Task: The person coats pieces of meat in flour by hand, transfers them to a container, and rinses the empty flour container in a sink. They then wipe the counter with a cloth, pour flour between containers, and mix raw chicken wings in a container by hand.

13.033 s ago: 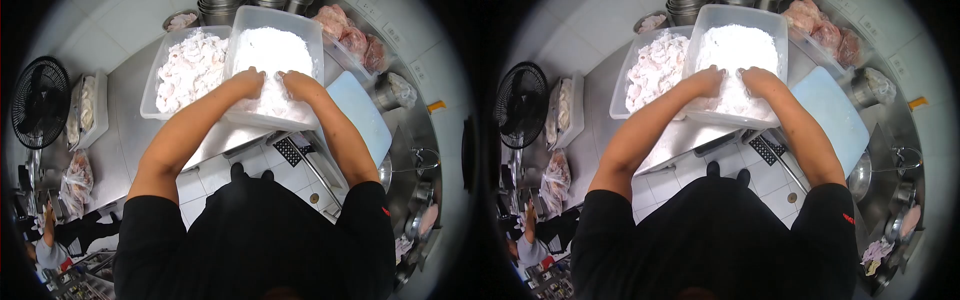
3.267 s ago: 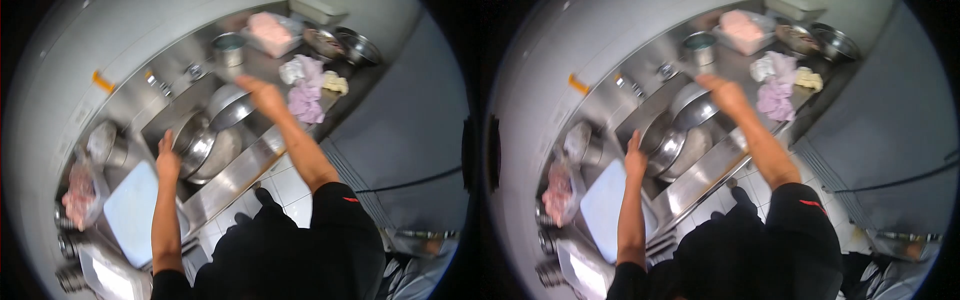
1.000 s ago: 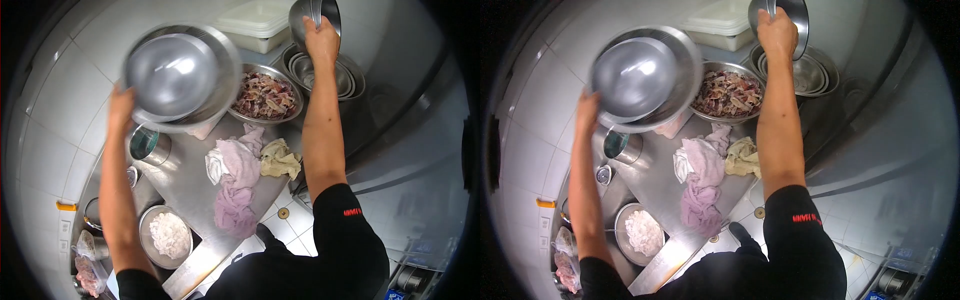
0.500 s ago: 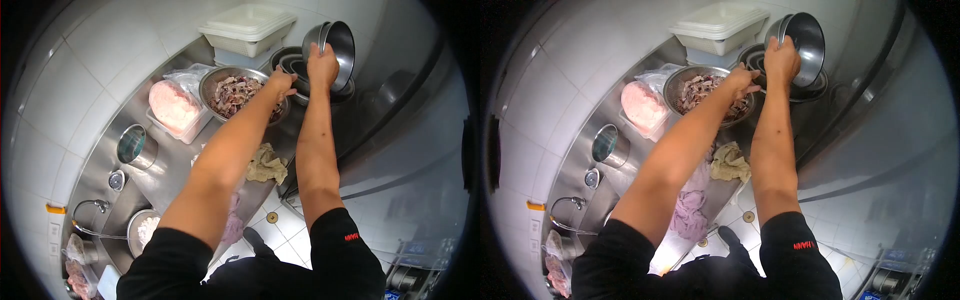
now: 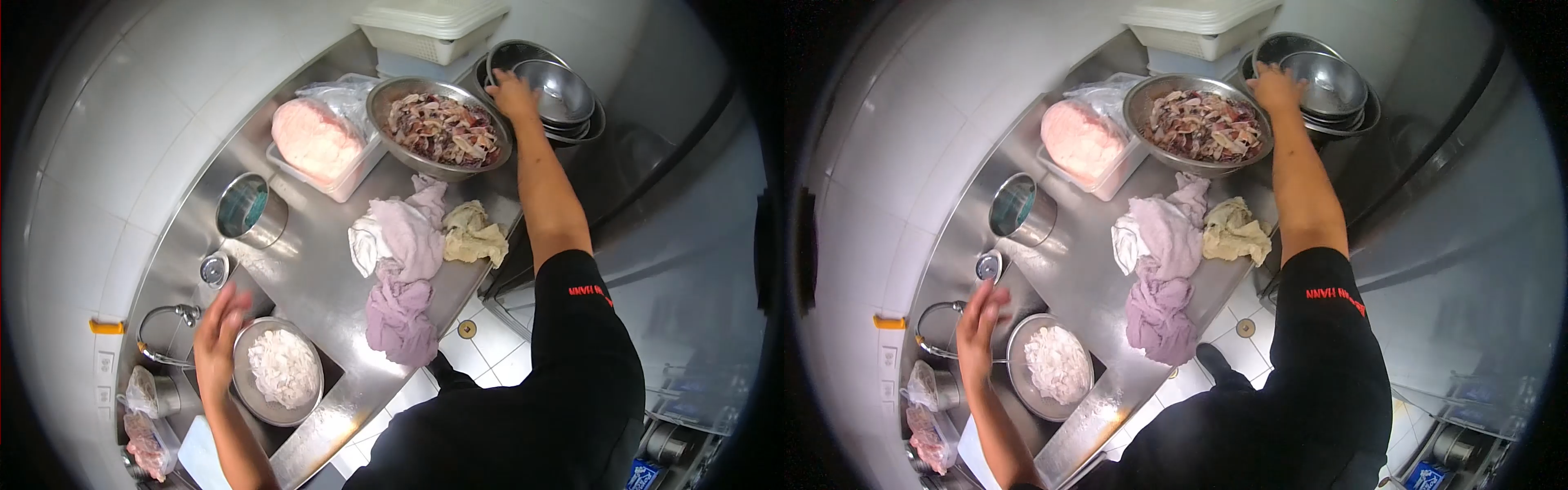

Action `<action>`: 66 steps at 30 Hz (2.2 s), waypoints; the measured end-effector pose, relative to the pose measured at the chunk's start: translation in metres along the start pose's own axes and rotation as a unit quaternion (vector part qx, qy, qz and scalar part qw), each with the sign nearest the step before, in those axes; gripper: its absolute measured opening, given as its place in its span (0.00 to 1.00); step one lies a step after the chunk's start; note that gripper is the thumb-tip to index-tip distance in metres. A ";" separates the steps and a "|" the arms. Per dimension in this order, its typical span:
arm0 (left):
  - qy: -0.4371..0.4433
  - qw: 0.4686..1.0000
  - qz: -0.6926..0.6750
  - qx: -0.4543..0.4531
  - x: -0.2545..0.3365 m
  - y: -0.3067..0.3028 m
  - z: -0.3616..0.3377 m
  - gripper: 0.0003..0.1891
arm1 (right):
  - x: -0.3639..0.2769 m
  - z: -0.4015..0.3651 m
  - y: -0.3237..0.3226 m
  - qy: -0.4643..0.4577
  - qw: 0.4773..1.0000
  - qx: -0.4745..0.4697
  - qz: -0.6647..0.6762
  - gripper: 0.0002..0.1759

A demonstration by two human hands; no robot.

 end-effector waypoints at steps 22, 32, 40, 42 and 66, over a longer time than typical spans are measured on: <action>-0.264 0.696 -0.299 0.597 -0.380 -0.089 -0.666 0.14 | -0.779 -0.370 0.003 -0.628 0.753 -0.049 0.190 0.32; -0.639 0.408 -0.437 0.484 -0.437 0.251 -0.787 0.19 | -0.835 -0.360 0.072 -0.675 0.718 -0.020 0.165 0.28; -0.616 0.486 -0.447 0.429 -0.479 0.219 -0.764 0.21 | -0.833 -0.333 0.167 -0.723 0.670 -0.155 0.063 0.38; -0.582 0.491 -0.427 0.487 -0.484 0.175 -0.790 0.21 | -0.823 -0.318 0.184 -0.697 0.684 -0.216 0.007 0.34; -0.133 0.351 -0.432 0.820 -0.539 -0.454 -1.028 0.12 | -0.843 -1.133 -0.348 -0.802 0.136 -0.522 0.257 0.21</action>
Point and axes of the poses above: each hand's wrist, its own z-axis towards the middle knuckle, its own y-axis out of the palm, x = y × z, the point moved 9 cm from there along z, towards the middle knuckle, and after that the axes turned 9 degrees about -y, right-handed, at the moved point
